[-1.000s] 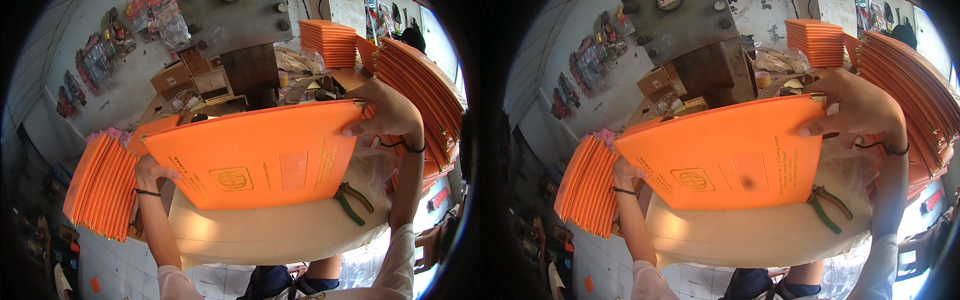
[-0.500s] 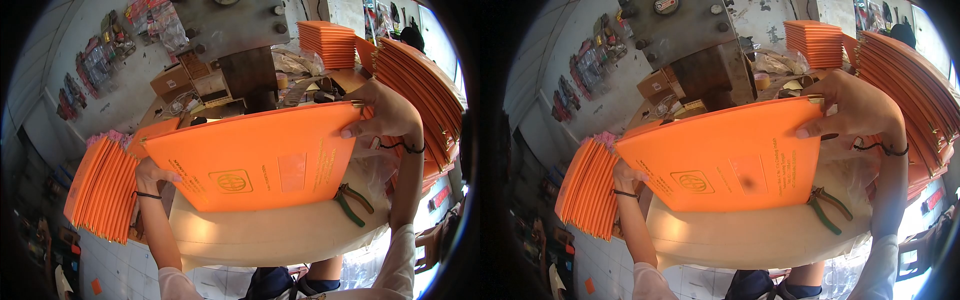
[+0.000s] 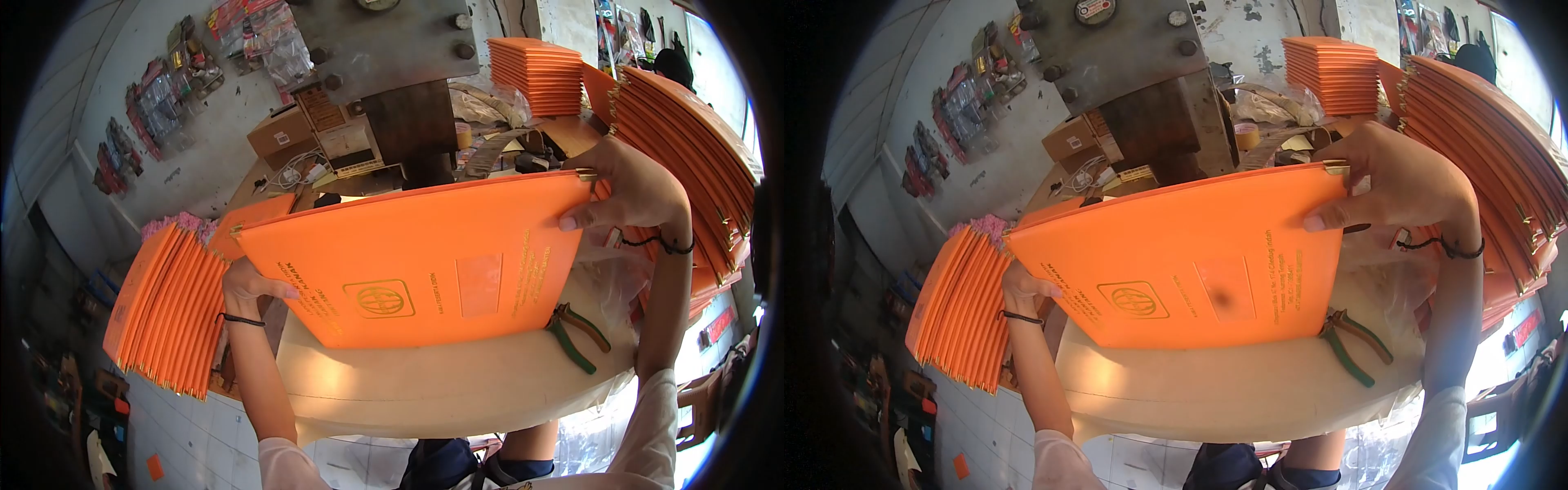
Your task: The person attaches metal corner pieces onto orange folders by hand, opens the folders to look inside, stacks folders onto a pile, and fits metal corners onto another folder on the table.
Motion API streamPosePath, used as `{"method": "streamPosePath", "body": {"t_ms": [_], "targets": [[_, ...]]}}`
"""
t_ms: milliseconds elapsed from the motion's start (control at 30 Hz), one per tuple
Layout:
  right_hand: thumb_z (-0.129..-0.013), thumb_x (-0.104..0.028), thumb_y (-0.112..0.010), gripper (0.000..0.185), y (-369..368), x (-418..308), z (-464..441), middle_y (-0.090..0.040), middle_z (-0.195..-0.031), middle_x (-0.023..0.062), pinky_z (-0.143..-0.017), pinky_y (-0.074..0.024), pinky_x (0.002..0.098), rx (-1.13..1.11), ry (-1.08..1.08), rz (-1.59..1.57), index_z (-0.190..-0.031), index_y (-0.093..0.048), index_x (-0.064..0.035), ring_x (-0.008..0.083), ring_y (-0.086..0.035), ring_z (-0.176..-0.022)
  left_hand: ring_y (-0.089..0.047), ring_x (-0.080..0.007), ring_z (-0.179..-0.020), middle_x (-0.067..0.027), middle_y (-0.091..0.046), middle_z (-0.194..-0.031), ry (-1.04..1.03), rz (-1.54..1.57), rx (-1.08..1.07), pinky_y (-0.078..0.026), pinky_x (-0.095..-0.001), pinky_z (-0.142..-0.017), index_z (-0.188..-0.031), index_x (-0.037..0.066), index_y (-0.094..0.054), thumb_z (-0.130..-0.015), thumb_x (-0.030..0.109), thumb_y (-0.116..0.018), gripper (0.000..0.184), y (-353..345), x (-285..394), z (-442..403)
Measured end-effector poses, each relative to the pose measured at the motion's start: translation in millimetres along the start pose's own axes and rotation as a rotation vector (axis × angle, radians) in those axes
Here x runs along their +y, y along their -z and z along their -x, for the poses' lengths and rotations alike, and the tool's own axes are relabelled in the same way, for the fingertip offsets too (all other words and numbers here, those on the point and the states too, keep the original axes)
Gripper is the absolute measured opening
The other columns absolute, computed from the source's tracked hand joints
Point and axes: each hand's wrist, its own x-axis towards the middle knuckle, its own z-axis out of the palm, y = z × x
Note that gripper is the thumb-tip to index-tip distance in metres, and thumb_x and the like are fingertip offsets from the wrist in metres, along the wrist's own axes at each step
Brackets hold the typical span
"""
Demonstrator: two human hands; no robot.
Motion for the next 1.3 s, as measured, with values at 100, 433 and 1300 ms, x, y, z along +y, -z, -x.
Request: {"method": "streamPosePath", "body": {"t_ms": [100,433,1300], "targets": [[-0.071,-0.031,-0.079,0.051,1,-5,2,-0.068,-0.078,0.0109,-0.046,-0.0502,0.0254,-0.012,-0.037,-0.022,-0.110,-0.064,-0.0012,0.0142,-0.064,-0.058,-0.055,-0.0208,-0.111,-0.0083,-0.061,-0.116,0.009,-0.022,-0.020,-0.045,-0.0336,-0.094,-0.124,-0.002,-0.052,-0.044,-0.003,-0.084,0.086,-1,2,0],[-0.074,-0.023,-0.077,0.034,13,7,9,-0.065,-0.076,0.0068,-0.064,-0.0491,0.0277,-0.009,0.057,0.073,-0.099,-0.067,-0.0015,0.0141,-0.062,-0.070,-0.055,-0.0186,-0.106,-0.0065,-0.062,-0.112,-0.043,-0.015,0.012,-0.045,-0.0331,-0.091,-0.118,-0.002,-0.057,-0.046,-0.004,-0.081,0.076,-6,4,-1],[-0.081,0.000,-0.064,0.017,16,7,15,-0.065,-0.087,0.0042,-0.071,-0.0491,0.0250,0.160,0.323,-0.055,-0.098,-0.065,0.0000,0.0107,-0.061,-0.079,-0.055,-0.0190,-0.107,-0.0056,-0.061,-0.113,0.019,0.027,0.076,-0.044,-0.0321,-0.091,-0.120,-0.003,-0.056,-0.045,-0.001,-0.082,0.079,-11,5,2]]}}
